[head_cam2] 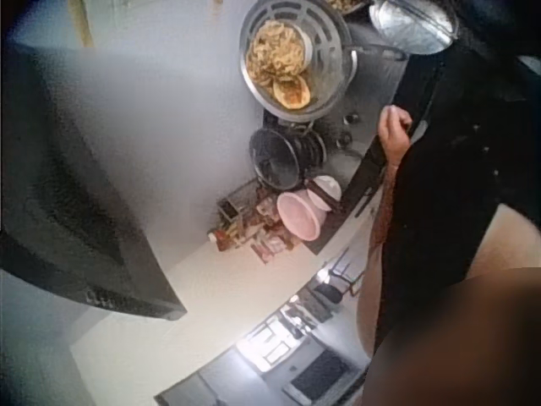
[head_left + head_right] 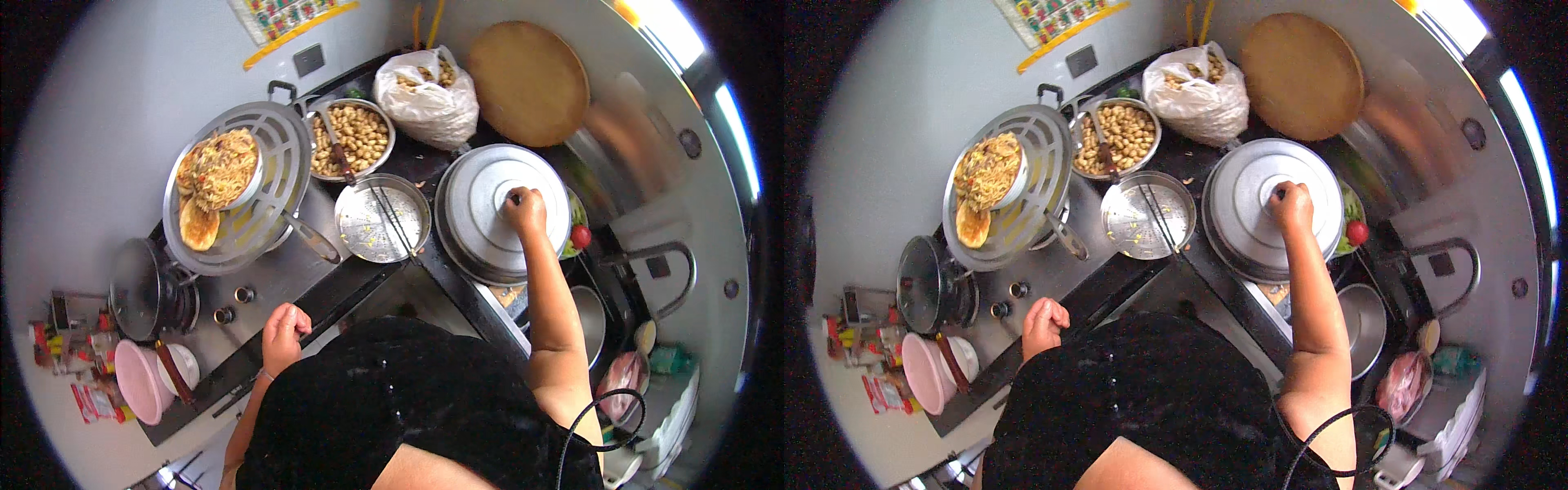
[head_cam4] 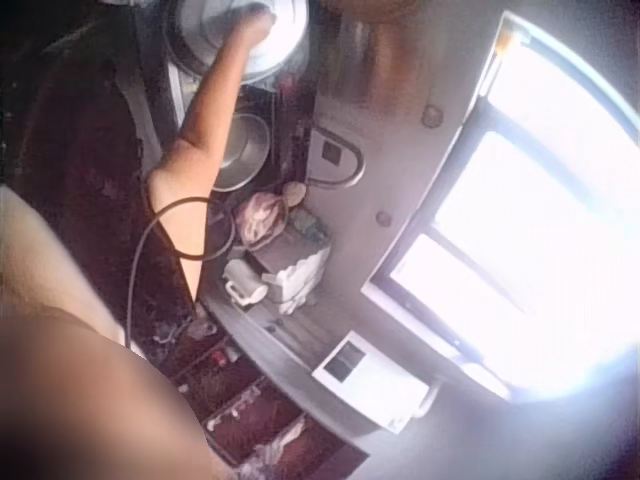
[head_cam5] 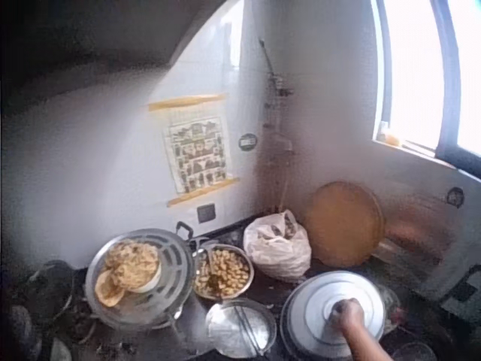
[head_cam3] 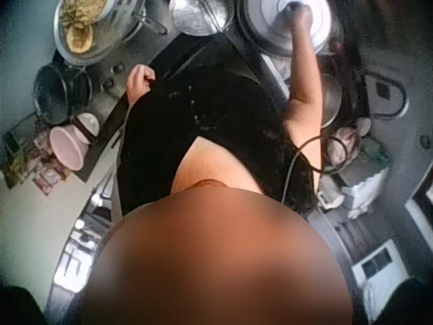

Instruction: The person uses chopsticks to transfer noodles from a bowl into a small bowl, then places the noodles onto flatbreads in a steamer. They handle the flatbreads and cover the steamer, then retrieve plates from a drawer.

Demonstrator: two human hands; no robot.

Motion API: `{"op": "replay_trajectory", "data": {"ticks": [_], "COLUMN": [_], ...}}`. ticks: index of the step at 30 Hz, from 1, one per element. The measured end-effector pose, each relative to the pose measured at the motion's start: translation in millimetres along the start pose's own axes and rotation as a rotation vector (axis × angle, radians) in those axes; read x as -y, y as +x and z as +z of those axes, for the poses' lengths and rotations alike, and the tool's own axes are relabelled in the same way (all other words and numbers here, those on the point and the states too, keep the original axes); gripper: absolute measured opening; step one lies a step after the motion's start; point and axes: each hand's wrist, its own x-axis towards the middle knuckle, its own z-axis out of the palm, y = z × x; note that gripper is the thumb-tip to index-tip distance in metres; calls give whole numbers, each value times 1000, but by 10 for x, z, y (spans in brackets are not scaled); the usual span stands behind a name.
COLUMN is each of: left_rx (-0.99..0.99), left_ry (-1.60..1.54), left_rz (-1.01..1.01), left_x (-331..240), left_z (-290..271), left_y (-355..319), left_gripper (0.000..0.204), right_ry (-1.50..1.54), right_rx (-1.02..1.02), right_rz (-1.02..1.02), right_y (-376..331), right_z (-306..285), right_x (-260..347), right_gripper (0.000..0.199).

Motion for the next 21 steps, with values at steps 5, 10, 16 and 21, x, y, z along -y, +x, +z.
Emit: {"op": "replay_trajectory", "data": {"ticks": [5,10,16,21], "left_rx": [-126,-216,-343,-409], "left_ry": [-7,36,-4,30], "left_rz": [0,21,128,279], "left_x": [86,133,-46,-418], "left_z": [-113,-215,-279,-315], "left_y": [-175,-283,-294,-53], "left_gripper": [28,28,28,26], "right_ry": [6,-136,-58,13], "right_rx": [2,-25,-43,464], "right_rz": [-23,-86,-423,-1070], "right_y": [123,11,-142,-390], "right_z": [228,122,143,740], "right_x": [3,95,619,1323], "right_gripper": [18,16,30,29]}}
